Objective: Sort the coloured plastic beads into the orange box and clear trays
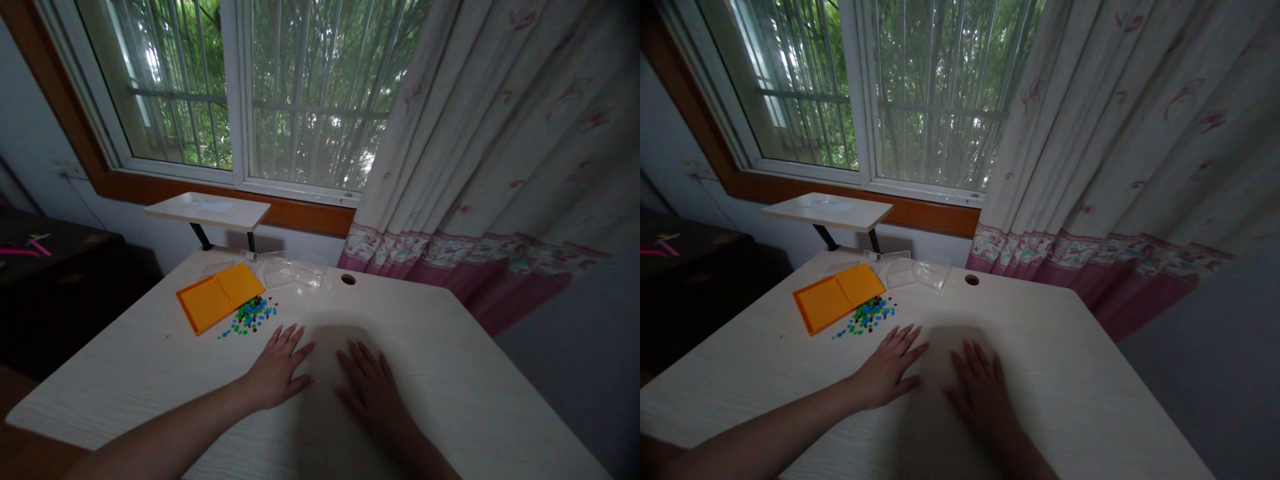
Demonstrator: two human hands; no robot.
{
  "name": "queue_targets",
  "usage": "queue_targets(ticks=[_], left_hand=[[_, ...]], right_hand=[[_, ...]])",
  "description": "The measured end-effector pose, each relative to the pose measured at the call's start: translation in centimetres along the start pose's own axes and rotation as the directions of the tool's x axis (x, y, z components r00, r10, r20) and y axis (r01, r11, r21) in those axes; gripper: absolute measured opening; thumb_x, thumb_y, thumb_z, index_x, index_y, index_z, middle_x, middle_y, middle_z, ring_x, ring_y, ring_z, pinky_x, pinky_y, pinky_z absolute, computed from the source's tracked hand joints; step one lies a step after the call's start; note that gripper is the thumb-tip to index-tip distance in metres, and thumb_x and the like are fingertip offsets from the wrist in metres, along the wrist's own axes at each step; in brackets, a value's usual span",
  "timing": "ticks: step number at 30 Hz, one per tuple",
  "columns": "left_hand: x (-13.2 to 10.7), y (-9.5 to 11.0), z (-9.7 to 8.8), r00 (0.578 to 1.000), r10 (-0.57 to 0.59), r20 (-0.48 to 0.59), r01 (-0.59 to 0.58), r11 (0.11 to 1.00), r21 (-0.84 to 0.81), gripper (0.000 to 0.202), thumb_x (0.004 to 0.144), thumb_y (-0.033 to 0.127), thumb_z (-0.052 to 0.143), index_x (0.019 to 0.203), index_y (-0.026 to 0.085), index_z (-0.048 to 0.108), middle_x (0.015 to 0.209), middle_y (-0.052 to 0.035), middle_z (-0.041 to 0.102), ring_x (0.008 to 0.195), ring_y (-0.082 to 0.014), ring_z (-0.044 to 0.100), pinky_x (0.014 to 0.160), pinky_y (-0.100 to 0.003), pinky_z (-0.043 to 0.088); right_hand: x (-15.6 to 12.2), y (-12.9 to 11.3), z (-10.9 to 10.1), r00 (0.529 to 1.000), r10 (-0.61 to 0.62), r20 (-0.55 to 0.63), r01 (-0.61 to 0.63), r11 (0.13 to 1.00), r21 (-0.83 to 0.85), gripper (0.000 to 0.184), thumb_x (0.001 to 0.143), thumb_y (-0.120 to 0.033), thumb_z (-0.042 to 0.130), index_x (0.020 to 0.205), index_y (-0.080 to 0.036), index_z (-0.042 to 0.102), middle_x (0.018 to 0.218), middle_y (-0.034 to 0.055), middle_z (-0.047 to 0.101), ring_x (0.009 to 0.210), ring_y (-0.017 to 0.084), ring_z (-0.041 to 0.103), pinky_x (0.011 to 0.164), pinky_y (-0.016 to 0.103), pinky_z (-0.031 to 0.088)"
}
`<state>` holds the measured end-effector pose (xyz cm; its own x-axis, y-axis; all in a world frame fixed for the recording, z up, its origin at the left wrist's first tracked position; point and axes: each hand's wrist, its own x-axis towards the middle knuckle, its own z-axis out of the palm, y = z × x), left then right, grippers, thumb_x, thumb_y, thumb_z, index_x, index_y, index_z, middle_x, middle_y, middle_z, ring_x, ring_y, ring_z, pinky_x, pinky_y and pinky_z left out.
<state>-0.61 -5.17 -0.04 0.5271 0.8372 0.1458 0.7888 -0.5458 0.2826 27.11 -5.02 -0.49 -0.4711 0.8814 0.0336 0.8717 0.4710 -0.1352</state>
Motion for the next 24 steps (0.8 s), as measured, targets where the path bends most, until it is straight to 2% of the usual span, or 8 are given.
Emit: queue_targets(ticks=[7, 16, 24], left_hand=[[0.0, 0.0, 0.0, 1.0, -0.006, 0.007, 0.006, 1.0, 0.005, 0.066, 0.092, 0.053, 0.053, 0.151, 0.03, 0.034, 0.162, -0.0122, 0.017, 0.149, -0.0361, 0.016, 0.118, -0.061, 0.019], [0.0, -0.1, 0.5, 0.999, 0.006, -0.033, -0.007, 1.0, -0.008, 0.066, 0.091, 0.049, 0.056, 0.151, 0.03, 0.034, 0.162, -0.0116, 0.018, 0.149, -0.0359, 0.017, 0.119, -0.061, 0.017], [-0.2, -0.1, 0.6, 0.995, 0.03, -0.094, -0.036, 0.998, -0.059, 0.069, 0.09, 0.044, 0.059, 0.152, 0.03, 0.032, 0.161, -0.0115, 0.023, 0.147, -0.0355, 0.024, 0.117, -0.061, 0.023]], right_hand=[[0.0, 0.0, 0.1, 1.0, 0.003, 0.016, -0.003, 1.0, -0.007, 0.063, 0.095, -0.064, 0.036, 0.15, -0.034, 0.034, 0.161, 0.0062, 0.023, 0.148, 0.032, 0.021, 0.117, 0.064, 0.016], [-0.1, 0.2, 0.0, 1.0, 0.005, 0.015, -0.005, 1.0, 0.015, 0.061, 0.095, -0.062, 0.038, 0.15, -0.036, 0.034, 0.161, 0.0048, 0.023, 0.148, 0.032, 0.022, 0.117, 0.064, 0.016], [-0.2, 0.9, 1.1, 0.999, -0.028, -0.033, 0.028, 0.999, 0.022, 0.061, 0.095, -0.061, 0.039, 0.151, -0.037, 0.031, 0.161, 0.0039, 0.023, 0.148, 0.032, 0.022, 0.117, 0.065, 0.017]])
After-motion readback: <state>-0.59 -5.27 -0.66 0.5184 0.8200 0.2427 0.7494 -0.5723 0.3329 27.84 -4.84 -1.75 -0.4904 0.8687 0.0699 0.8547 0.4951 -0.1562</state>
